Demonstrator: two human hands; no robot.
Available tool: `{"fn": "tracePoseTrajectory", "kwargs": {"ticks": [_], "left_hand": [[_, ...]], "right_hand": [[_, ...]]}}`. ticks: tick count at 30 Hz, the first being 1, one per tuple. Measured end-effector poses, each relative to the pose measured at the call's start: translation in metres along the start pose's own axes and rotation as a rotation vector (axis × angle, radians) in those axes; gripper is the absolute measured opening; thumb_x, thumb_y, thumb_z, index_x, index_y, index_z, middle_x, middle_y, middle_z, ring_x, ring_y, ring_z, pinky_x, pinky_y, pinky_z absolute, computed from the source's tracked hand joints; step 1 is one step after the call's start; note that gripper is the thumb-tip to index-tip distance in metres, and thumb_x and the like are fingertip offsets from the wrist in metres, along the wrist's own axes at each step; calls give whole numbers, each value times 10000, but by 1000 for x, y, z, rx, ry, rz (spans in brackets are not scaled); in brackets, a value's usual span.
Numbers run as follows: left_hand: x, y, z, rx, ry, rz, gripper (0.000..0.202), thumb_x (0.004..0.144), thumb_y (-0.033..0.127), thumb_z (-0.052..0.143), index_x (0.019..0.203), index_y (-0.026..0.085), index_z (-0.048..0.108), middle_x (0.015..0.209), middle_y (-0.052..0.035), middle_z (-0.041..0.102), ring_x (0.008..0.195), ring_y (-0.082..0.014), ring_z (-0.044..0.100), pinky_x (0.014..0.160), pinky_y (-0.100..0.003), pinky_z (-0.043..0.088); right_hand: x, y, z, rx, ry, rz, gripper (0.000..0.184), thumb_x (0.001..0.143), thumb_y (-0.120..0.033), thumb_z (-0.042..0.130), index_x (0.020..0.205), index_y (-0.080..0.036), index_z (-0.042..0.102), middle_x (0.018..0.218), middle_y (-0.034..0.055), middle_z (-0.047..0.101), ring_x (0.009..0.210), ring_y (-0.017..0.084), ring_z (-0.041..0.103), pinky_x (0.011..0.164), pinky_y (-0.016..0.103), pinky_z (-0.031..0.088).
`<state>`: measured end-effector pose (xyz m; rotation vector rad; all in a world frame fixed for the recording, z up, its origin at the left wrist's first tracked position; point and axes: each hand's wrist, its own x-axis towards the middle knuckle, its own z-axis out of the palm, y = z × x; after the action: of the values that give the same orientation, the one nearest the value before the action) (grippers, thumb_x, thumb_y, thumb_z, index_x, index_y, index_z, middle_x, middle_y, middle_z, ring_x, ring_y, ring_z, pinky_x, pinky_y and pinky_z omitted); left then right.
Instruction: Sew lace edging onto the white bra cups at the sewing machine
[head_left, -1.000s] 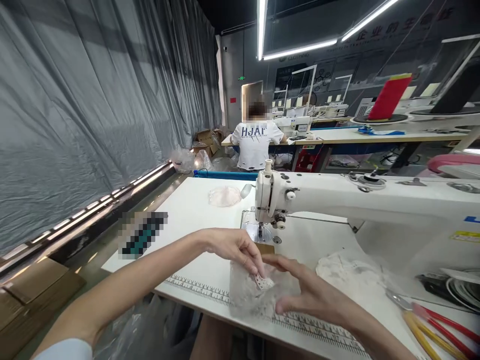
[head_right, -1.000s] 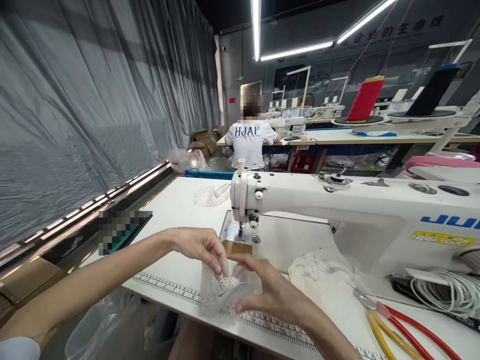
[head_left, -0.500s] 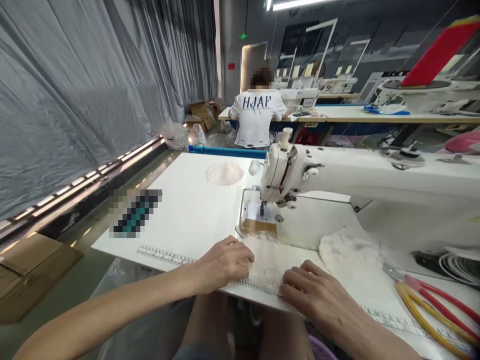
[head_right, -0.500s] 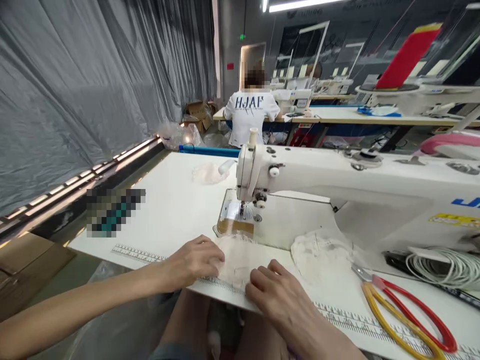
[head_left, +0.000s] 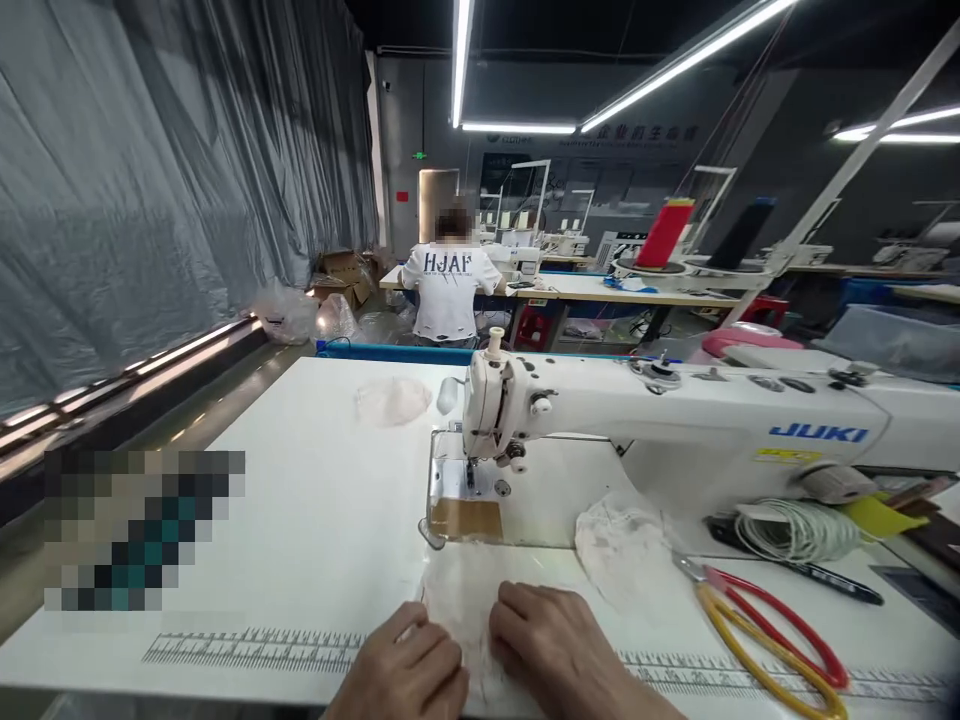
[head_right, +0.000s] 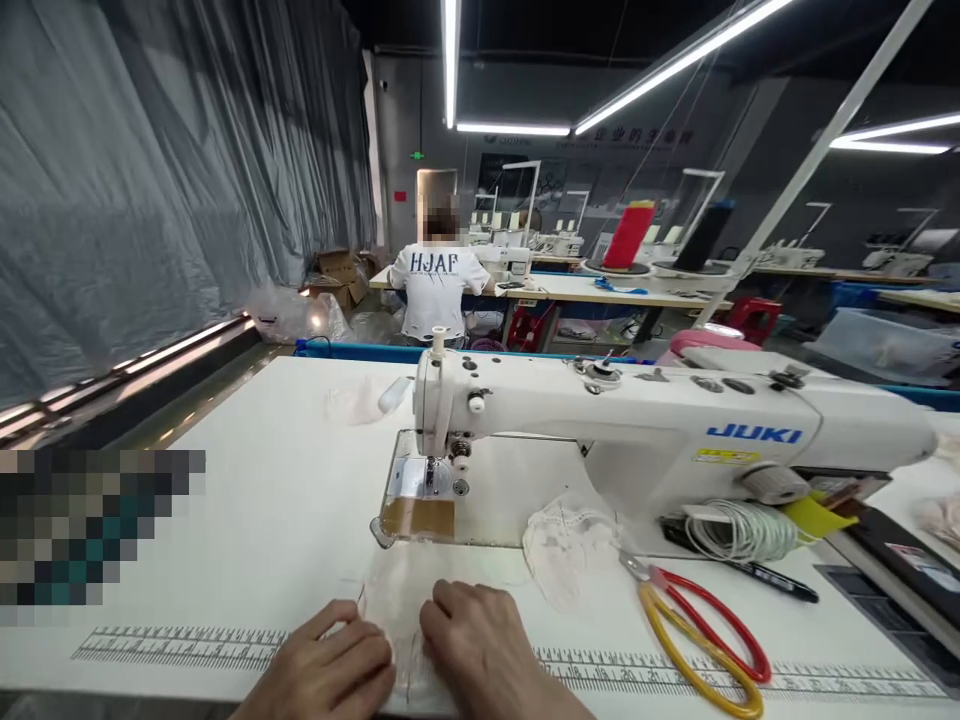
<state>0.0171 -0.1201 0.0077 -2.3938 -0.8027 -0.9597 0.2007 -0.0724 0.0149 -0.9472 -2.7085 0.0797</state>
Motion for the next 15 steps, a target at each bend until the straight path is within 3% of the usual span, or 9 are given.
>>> {"fn": "tracePoseTrajectory", "kwargs": {"ticks": [3,5,9,12,15], "left_hand": [[1,-2,6,-2,74,-47,286,848,7,439,630,155,551,519,37,524,500,-71,497,626,-229,439],[0,-3,7,2,80,-56,296,854,13,431,625,160,547,522,42,537,484,-66,490,645,-227,440],[-2,-5,5,-40,59,-67,288,873,25,428,655,158,561,531,48,557,510,-63,516,665,-234,420],[-5,-5,-2,-95,-36,-82,276,920,77,395,740,157,589,578,38,591,566,-74,545,699,-265,406],[-7,-4,-10,-135,-180,-129,251,942,115,378,831,160,599,674,16,645,653,-87,575,756,-295,393]], "right_hand": [[-4,2,-10,36,-11,16,163,763,-58,565,691,-197,518,709,-17,612,581,128,572,494,230,327],[-3,4,-19,184,-43,-4,139,814,-83,514,737,-197,500,804,4,609,655,119,579,538,201,387],[9,8,-28,590,-143,-233,133,867,-100,432,776,-189,473,888,29,599,760,101,583,653,168,470],[17,18,-29,452,-134,-351,155,842,-76,456,748,-193,496,738,-31,601,652,80,581,611,149,464],[11,46,-33,204,-13,-259,258,809,-6,385,697,-197,517,658,-8,582,556,118,549,512,227,415]]}}
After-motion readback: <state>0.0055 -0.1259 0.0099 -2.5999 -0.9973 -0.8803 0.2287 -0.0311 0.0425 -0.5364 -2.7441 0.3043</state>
